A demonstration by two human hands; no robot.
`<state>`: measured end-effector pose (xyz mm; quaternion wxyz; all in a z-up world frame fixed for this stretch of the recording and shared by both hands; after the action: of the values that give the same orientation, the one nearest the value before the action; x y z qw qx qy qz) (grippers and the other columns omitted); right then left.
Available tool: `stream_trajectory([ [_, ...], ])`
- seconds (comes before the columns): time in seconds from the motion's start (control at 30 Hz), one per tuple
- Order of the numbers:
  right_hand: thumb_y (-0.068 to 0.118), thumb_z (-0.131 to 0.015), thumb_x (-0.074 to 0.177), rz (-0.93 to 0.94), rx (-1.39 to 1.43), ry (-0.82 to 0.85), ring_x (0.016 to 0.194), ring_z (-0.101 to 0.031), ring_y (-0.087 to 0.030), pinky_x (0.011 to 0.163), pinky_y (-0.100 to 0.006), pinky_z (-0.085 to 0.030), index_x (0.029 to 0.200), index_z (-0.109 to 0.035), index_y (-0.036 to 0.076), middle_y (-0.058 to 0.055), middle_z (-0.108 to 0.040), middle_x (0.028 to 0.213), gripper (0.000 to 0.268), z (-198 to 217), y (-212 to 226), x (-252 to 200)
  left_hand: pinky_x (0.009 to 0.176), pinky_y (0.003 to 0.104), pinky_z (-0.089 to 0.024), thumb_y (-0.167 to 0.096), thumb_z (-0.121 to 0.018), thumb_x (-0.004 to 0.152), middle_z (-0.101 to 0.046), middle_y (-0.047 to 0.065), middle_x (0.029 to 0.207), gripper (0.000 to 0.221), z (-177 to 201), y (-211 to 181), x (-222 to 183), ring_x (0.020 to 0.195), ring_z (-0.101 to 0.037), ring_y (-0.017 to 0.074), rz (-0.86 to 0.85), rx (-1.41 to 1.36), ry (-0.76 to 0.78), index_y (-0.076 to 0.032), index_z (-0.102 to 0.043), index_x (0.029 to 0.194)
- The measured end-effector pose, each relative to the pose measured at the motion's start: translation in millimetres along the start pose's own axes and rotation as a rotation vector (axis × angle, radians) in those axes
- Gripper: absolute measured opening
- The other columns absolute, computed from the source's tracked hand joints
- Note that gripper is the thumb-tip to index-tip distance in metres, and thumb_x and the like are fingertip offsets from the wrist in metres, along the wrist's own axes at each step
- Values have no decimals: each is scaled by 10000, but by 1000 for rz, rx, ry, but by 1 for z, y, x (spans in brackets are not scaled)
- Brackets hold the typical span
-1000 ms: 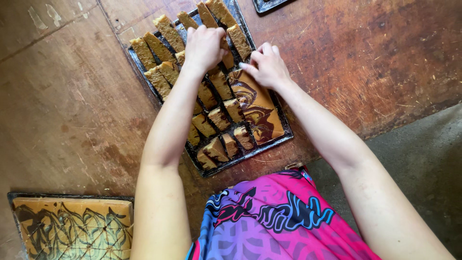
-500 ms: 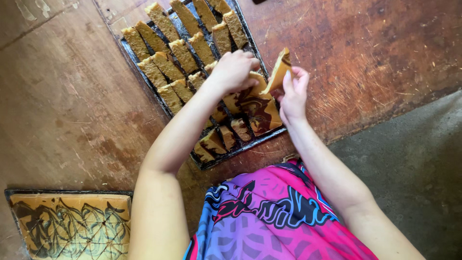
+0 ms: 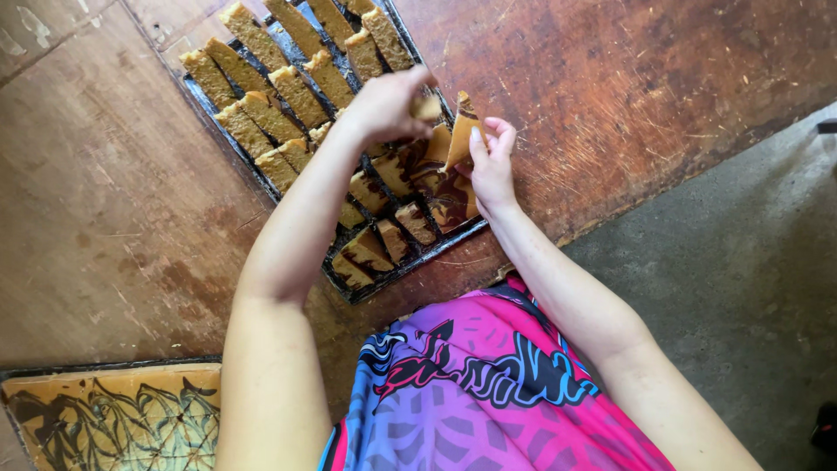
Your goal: The person slices rectangular slabs of swirled cake and arranges the pieces onto a metal tray.
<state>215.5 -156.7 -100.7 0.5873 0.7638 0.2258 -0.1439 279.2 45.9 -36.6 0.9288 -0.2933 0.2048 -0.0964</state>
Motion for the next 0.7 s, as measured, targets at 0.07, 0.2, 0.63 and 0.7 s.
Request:
stream_trajectory([
  [0.07, 205, -495, 1071, -27, 75, 43, 989, -690, -183, 749, -339, -590, 1353, -304, 178, -96, -611, 1218, 341, -5, 10, -1, 881, 447, -544, -403, -878, 746, -698, 122, 1133, 681, 9, 5, 3, 1009, -689, 309, 37, 54, -102, -151, -568, 1299],
  [0.2, 193, -551, 1057, -8, 130, 131, 958, -719, -239, 765, -392, -620, 1393, -264, 168, -121, -606, 1216, 442, -7, 41, -13, 899, 437, -576, -504, -764, 935, -680, 109, 1185, 418, 6, 13, 12, 1025, -713, 292, 304, 187, -155, -153, -658, 1136],
  [0.63, 370, -546, 1103, -368, 527, 576, 864, -672, -151, 742, -347, -593, 1494, -439, 166, -49, -640, 1176, 454, -61, 83, -37, 1040, 395, -553, -426, -920, 843, -638, 120, 1372, 812, 79, -72, -85, 1196, -646, 237, -279, -647, -76, -137, -531, 1494],
  [0.7, 384, -536, 1128, -361, 480, 614, 874, -681, -156, 723, -343, -574, 1493, -443, 168, -31, -626, 1154, 434, -61, 66, -26, 850, 378, -576, -421, -849, 844, -761, 34, 1013, 487, 71, -61, -90, 907, -699, 188, 20, -406, -115, -188, -725, 1253],
])
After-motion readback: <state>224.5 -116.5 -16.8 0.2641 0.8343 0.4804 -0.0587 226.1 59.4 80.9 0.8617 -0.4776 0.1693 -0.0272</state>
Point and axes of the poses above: each hand's wrist, its own x-axis towards the middle knuckle, its own z-axis out of the back of the hand, y = z × x, the point moved 5 cm from there along x, towards the middle knuckle
